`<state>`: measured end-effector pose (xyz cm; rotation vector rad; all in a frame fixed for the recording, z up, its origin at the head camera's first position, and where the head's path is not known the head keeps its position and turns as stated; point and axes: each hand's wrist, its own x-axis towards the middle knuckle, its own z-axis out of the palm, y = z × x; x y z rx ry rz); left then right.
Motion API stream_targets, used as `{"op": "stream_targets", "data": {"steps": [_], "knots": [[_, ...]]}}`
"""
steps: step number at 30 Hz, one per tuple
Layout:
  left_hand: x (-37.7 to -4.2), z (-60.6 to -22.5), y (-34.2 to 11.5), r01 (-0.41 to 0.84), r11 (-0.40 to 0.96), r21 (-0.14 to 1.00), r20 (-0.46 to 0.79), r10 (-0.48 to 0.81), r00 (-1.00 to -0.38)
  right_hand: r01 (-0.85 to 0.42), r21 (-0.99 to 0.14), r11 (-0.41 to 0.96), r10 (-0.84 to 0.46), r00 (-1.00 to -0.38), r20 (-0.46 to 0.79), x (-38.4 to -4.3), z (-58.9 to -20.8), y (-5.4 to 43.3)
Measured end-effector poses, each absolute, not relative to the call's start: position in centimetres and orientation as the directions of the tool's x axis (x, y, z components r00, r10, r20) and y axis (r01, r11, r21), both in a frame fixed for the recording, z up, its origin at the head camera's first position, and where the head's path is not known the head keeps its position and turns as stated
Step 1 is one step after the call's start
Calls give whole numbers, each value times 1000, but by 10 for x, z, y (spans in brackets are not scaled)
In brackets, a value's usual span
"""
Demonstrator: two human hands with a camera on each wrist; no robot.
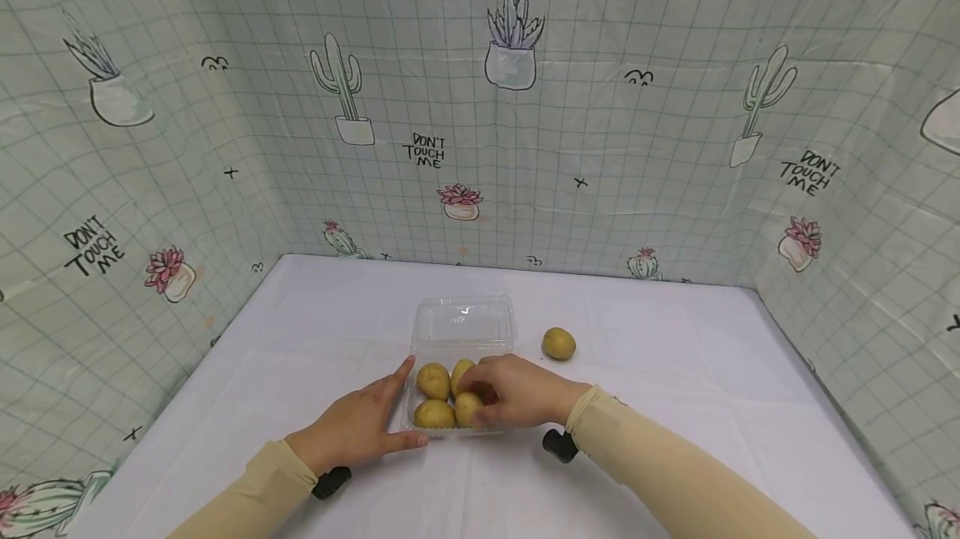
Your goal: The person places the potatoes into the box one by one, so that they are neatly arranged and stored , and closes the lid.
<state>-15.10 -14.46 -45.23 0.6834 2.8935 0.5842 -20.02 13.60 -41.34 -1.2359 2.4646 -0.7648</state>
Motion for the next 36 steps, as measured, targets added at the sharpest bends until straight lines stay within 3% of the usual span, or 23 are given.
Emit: {"op": "stream_targets", "data": {"steps": [36], "knots": [[-152,-450,-145,406,823,398,-27,453,-891,-654,-594,470,-806,-591,13,-202,-415,136]]}}
